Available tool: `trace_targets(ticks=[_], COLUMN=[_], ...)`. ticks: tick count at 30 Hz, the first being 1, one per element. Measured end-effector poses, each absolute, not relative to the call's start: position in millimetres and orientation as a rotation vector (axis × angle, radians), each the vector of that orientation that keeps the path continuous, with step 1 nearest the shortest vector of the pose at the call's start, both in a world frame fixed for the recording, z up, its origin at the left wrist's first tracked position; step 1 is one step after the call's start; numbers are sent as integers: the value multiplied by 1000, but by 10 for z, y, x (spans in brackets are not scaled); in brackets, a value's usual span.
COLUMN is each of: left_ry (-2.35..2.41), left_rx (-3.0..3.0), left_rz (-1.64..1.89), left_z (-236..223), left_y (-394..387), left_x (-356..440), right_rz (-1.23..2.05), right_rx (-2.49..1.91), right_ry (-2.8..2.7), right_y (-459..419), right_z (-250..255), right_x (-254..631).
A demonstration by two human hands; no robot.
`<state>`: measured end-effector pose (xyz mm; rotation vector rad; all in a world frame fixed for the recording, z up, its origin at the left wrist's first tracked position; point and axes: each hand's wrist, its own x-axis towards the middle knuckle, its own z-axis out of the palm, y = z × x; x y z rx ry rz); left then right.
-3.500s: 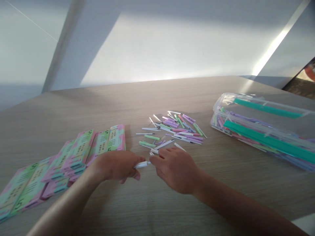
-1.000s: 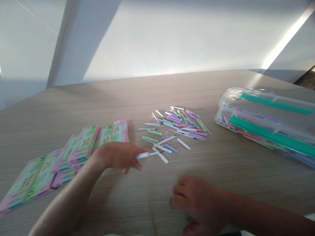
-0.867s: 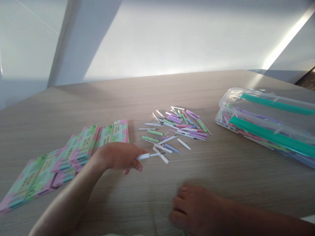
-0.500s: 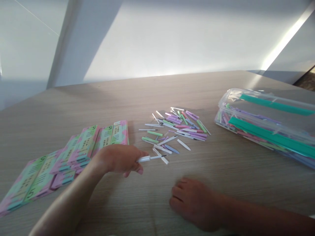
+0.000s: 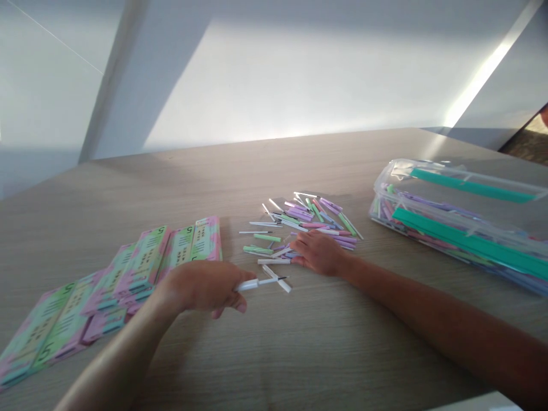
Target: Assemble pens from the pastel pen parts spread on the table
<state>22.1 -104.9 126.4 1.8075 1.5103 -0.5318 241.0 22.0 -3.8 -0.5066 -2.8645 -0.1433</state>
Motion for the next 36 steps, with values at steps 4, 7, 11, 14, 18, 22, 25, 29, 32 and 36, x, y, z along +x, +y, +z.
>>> trace_targets(ticks=[4, 7, 11, 14, 18, 22, 25, 29, 32, 36], left_ry=[1503, 1497, 1520, 1530, 1519, 1536, 1554, 1550, 1552, 1562], left_rx=[1818, 1827, 1816, 1804, 1805, 1802, 1790, 1780, 1775, 1772], left_rz=[-545, -525, -508, -532, -535, -544, -558, -562, -554, -574], left_z=[1262, 1261, 1246, 1221, 1183, 1165, 1139, 1057, 1006, 1007], left_y=[-1034, -1032, -1024, -1002, -965, -942, -928, -913, -911, -910], left_x=[217, 215, 203, 180, 158, 156, 151, 133, 145, 205], right_rz=[17, 116, 207, 315, 374, 371, 370, 406, 462, 351], right_rx=[-646, -894, -1025, -945, -943, -903, -799, -668, -517, -572], right_ry=[-2616, -2265, -2165, -2374, -2528, -2640, -2844, -3055, -3148, -3096], right_y=[349, 459, 564, 554, 467, 387, 319, 141, -35, -208], right_z=[-48, 28, 176, 267, 331, 347, 378, 438, 413, 272], right_x=[2473, 2628, 2900, 3023, 3009, 2950, 2945, 2911, 2804, 2582])
